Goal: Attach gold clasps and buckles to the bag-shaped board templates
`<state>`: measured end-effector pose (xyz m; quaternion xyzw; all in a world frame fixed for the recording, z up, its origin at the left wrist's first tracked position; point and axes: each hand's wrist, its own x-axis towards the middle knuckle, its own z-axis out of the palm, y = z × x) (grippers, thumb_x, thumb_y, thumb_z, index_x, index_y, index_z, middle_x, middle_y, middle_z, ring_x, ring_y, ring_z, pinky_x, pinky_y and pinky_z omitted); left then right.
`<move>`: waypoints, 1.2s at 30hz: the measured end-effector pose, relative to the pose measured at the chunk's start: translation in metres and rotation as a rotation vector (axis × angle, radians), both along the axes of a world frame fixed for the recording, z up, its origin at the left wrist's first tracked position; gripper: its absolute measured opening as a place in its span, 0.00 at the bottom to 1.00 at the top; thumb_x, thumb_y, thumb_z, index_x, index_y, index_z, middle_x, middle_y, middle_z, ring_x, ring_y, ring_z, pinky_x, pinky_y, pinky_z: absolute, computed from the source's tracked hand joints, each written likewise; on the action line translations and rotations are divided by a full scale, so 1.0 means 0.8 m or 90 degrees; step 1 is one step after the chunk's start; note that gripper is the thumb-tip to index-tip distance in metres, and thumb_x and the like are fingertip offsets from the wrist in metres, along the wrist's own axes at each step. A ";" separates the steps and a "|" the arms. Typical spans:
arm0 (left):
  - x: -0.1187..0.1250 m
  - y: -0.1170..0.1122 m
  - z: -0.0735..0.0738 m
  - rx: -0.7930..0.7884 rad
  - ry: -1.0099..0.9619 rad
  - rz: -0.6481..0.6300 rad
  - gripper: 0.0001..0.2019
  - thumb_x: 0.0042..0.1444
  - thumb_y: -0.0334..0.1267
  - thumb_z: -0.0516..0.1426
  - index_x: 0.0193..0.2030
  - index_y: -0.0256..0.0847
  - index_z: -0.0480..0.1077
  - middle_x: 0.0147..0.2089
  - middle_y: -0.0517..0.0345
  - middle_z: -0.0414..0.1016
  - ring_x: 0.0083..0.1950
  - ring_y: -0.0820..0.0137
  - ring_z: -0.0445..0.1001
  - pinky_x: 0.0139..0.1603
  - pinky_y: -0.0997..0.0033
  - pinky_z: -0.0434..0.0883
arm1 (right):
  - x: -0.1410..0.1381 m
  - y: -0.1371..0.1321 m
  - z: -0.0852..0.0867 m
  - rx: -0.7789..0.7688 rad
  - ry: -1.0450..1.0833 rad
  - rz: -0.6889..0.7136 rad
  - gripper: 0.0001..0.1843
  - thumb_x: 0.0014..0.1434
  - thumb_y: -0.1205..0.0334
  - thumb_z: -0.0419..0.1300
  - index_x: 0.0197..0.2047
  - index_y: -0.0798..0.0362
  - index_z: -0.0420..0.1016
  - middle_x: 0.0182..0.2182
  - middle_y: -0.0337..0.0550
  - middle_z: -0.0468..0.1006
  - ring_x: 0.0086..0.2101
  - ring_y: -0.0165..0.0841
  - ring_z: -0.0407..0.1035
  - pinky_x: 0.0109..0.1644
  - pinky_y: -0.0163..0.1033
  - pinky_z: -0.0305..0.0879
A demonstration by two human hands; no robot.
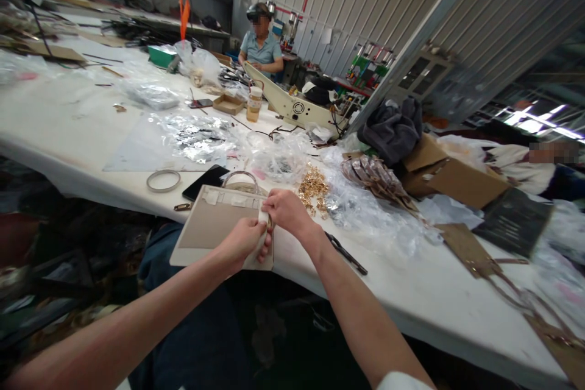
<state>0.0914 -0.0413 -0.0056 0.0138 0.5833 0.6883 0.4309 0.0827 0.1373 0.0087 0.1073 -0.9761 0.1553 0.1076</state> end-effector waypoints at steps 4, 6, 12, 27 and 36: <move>-0.003 -0.005 0.002 0.022 0.019 0.010 0.11 0.76 0.37 0.53 0.38 0.40 0.66 0.25 0.65 0.63 0.18 0.78 0.55 0.19 0.80 0.53 | 0.003 -0.007 -0.002 0.070 -0.006 -0.037 0.13 0.72 0.72 0.74 0.34 0.51 0.89 0.39 0.42 0.83 0.36 0.36 0.76 0.41 0.38 0.65; -0.002 -0.007 0.005 0.013 0.029 0.010 0.12 0.75 0.33 0.50 0.36 0.41 0.65 0.24 0.66 0.61 0.18 0.78 0.53 0.19 0.80 0.50 | 0.005 -0.010 -0.003 0.066 -0.005 -0.047 0.12 0.73 0.72 0.74 0.35 0.51 0.89 0.39 0.42 0.83 0.37 0.37 0.77 0.41 0.37 0.65; 0.032 -0.012 0.023 0.024 0.024 -0.101 0.10 0.73 0.38 0.53 0.37 0.40 0.68 0.24 0.65 0.62 0.19 0.78 0.52 0.19 0.80 0.50 | 0.004 -0.005 -0.008 -0.021 0.007 -0.026 0.12 0.70 0.75 0.74 0.34 0.53 0.88 0.38 0.42 0.82 0.37 0.35 0.77 0.43 0.36 0.67; -0.100 -0.197 0.020 -0.232 0.580 0.155 0.21 0.66 0.58 0.57 0.30 0.43 0.66 0.24 0.62 0.67 0.26 0.69 0.64 0.29 0.70 0.60 | -0.018 0.006 -0.041 -0.526 -0.043 -0.264 0.21 0.55 0.44 0.74 0.36 0.56 0.86 0.31 0.45 0.82 0.30 0.38 0.73 0.32 0.37 0.64; -0.161 -0.225 -0.042 -0.291 0.661 0.131 0.23 0.68 0.60 0.55 0.30 0.44 0.66 0.25 0.60 0.70 0.30 0.64 0.68 0.34 0.68 0.63 | 0.062 -0.022 -0.055 -0.393 0.034 -0.429 0.24 0.57 0.40 0.81 0.39 0.52 0.85 0.31 0.46 0.82 0.30 0.42 0.75 0.33 0.39 0.64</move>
